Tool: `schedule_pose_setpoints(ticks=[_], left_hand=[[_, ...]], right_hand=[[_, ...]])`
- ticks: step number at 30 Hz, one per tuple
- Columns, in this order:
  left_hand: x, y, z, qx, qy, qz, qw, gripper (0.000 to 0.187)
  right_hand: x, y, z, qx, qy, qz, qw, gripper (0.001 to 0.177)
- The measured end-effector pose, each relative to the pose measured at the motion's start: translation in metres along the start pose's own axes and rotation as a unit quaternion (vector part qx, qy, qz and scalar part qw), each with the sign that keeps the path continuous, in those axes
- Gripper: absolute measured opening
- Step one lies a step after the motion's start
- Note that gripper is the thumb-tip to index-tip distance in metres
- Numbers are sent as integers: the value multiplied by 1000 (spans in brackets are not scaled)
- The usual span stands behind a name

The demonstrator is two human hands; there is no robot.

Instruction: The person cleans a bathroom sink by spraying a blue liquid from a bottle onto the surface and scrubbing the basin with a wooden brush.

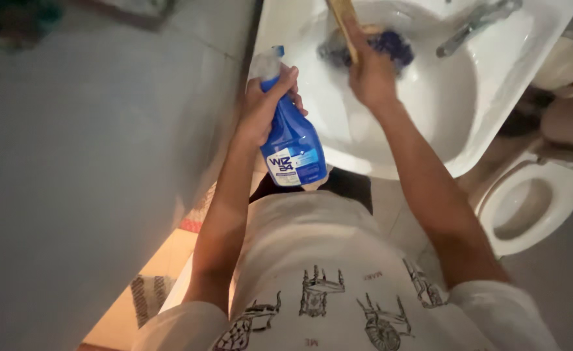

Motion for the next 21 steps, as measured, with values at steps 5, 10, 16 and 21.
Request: schedule_pose_setpoints(ticks=[5, 10, 16, 21], left_hand=[[13, -17, -7, -12, -24, 1, 1000, 22], [19, -38, -16, -30, -56, 34, 997, 24], [50, -52, -13, -52, -80, -3, 995, 25], [51, -56, 11, -65, -40, 66, 995, 26]], right_hand=[[33, -12, 29, 56, -22, -126, 990, 83], [42, -13, 28, 4, 43, -100, 994, 78], [47, -7, -10, -88, 44, -216, 971, 76], [47, -21, 41, 207, -23, -191, 959, 80]])
Point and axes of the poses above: each hand's wrist, its own y-axis towards the middle knuckle, its own z-axis out of the palm, x = y × z, the point moved 10 cm from there along y, towards the middle knuckle, and after that the axes turned 11 degrees about -z, right-handed, at the moved point
